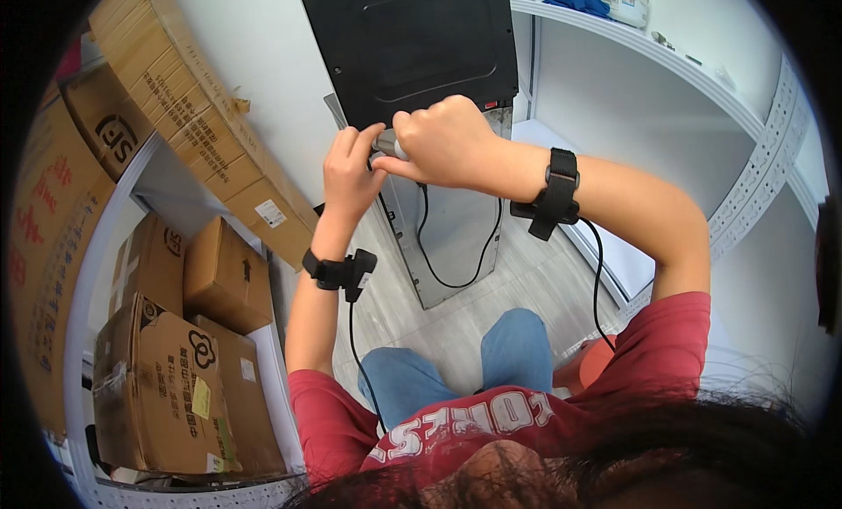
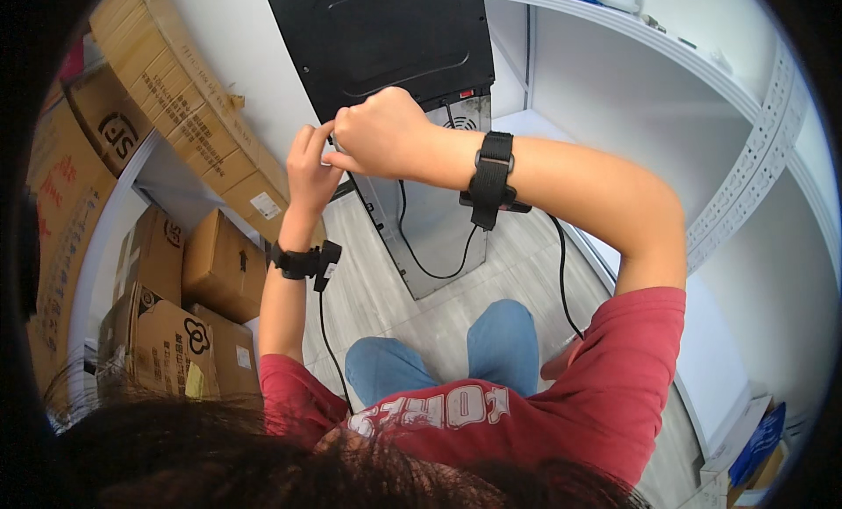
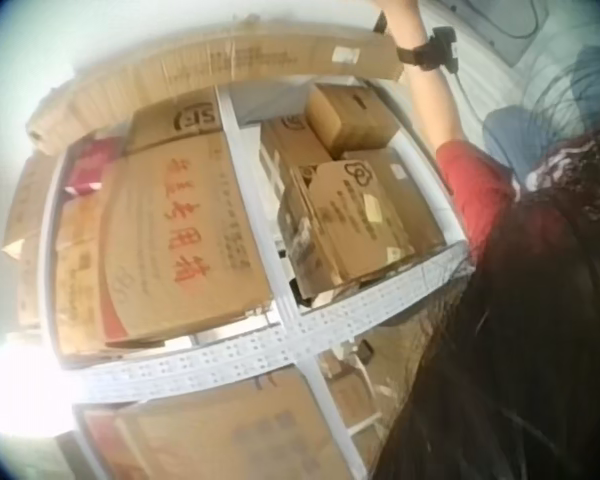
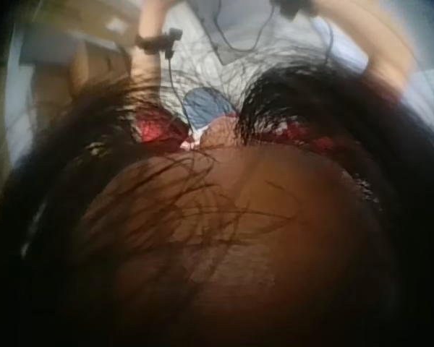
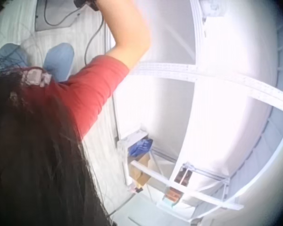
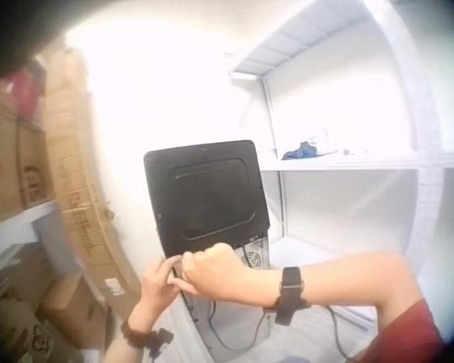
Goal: The person uses a power screwdriver to remove screws from the back panel of a black electronic device. They then place the screws on a nearby shelf and continue to remove additional screws from different locations on the device.
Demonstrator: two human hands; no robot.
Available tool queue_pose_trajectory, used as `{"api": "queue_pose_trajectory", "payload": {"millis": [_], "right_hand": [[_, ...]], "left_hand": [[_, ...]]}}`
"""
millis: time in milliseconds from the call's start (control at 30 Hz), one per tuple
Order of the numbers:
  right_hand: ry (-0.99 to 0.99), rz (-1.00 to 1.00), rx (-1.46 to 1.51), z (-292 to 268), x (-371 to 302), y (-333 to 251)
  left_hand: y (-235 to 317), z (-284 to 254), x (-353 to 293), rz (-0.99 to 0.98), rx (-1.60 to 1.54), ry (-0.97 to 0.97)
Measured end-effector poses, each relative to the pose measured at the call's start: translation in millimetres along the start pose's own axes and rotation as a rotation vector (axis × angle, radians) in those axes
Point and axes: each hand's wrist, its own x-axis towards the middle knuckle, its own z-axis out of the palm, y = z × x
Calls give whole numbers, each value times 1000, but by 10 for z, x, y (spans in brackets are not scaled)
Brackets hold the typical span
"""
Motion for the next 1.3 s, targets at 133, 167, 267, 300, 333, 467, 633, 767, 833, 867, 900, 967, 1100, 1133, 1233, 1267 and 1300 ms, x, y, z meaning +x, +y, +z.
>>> {"api": "queue_pose_trajectory", "payload": {"millis": [133,167,267,300,333,467,633,767,833,867,900,967,1100,1133,1233,1267,1300], "right_hand": [[90,3,-3,28,-126,-57],[129,-122,-28,43,-147,-55],[215,-406,-110,148,-216,-22],[165,-337,-135,177,-271,-17],[116,-271,-158,150,-308,-66],[-21,-59,-132,124,-363,-120],[-166,12,-17,88,-478,-127],[-114,-148,-74,175,-498,-42],[-77,-124,-108,216,-511,-54],[-60,-111,-126,223,-521,-62],[-63,-60,-119,217,-526,-60],[-70,41,-98,180,-513,-90],[-122,114,-5,179,-527,-124],[-158,119,24,163,-532,-113],[-248,114,93,123,-551,-80],[-276,109,113,121,-554,-75],[-279,111,110,126,-552,-74]], "left_hand": [[53,45,-55,60,37,11],[44,43,-78,77,25,-1],[61,118,-177,84,59,1],[94,134,-202,72,69,-11],[123,140,-216,63,90,20],[228,182,-295,75,136,105],[278,327,-385,68,185,129],[279,362,-402,80,173,136],[281,352,-404,63,166,132],[285,347,-393,56,150,128],[288,342,-379,49,133,125],[297,328,-380,40,115,109],[296,360,-379,56,115,84],[293,370,-380,64,118,81],[303,378,-405,68,124,68],[302,380,-408,76,123,62],[300,383,-408,85,122,57]]}}
